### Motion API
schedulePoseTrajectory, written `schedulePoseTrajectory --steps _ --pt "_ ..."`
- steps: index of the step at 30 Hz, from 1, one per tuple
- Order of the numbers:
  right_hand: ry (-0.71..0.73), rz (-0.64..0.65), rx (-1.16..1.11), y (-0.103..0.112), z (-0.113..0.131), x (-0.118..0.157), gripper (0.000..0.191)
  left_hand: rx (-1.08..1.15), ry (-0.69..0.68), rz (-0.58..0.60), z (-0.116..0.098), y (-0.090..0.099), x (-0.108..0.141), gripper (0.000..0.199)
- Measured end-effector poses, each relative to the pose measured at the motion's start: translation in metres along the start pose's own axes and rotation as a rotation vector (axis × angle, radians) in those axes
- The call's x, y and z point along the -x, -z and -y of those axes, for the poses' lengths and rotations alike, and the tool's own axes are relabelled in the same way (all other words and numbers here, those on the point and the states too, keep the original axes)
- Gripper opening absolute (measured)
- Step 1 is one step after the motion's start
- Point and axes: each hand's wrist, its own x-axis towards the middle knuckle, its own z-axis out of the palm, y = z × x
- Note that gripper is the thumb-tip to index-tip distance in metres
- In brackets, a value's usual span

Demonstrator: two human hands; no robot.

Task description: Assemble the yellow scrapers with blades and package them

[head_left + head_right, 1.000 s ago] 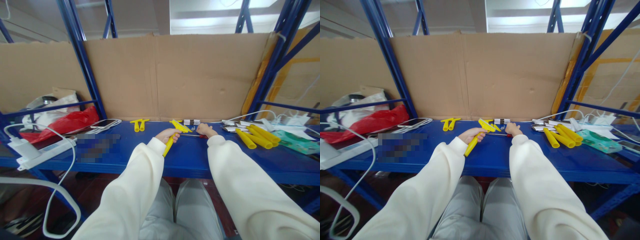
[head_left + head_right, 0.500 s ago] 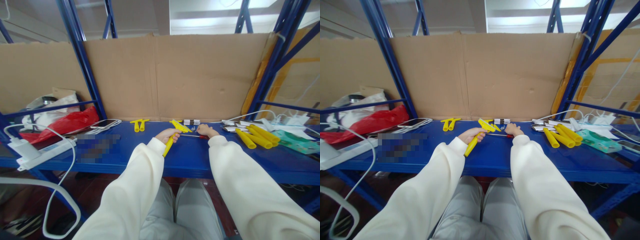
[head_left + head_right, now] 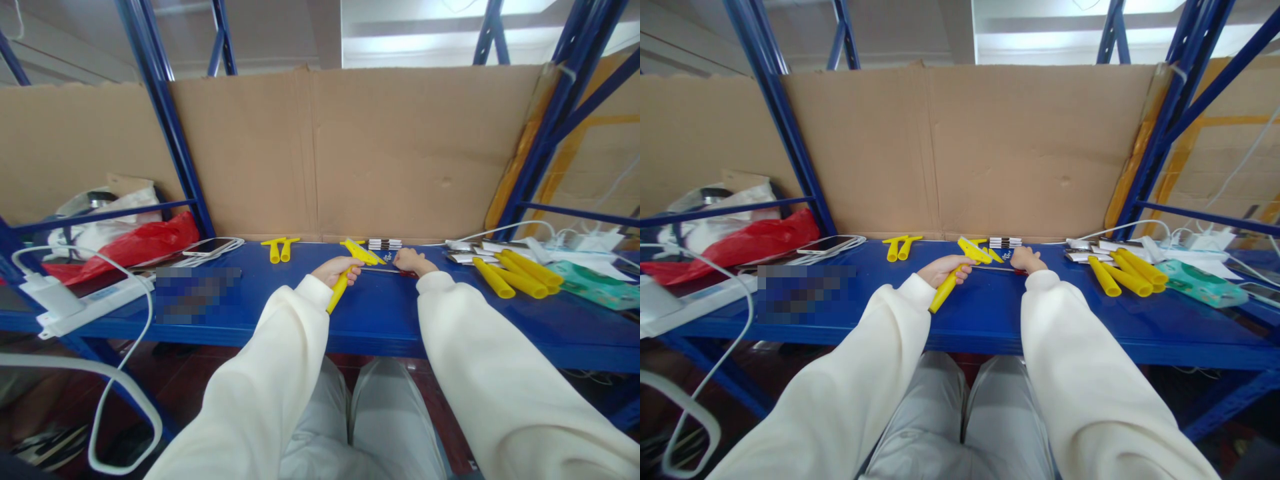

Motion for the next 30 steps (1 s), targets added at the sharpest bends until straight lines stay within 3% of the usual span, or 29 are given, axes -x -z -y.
schedulePoseTrajectory --steps 12,15,21,25,30 --pt "0.000 -0.036 -0.095 0.004 -0.002 -0.001 0.026 -0.019 -0.116 0.057 -0.007 -0.005 0.012 0.020" --pt "0.109 -0.068 -0.315 0.009 -0.003 0.000 0.021 -0.042 -0.189 0.044 -0.012 -0.004 0.016 0.019" --pt "0.382 -0.192 -0.806 0.015 0.009 0.006 0.015 -0.094 -0.255 -0.131 -0.015 -0.003 0.020 0.025" --pt "0.563 -0.244 -0.781 0.011 0.023 0.008 0.012 -0.137 -0.281 -0.160 -0.014 -0.005 0.021 0.025" --pt "0.638 -0.338 -0.658 0.004 0.032 0.004 0.012 -0.162 -0.285 -0.156 -0.015 -0.007 0.023 0.026"
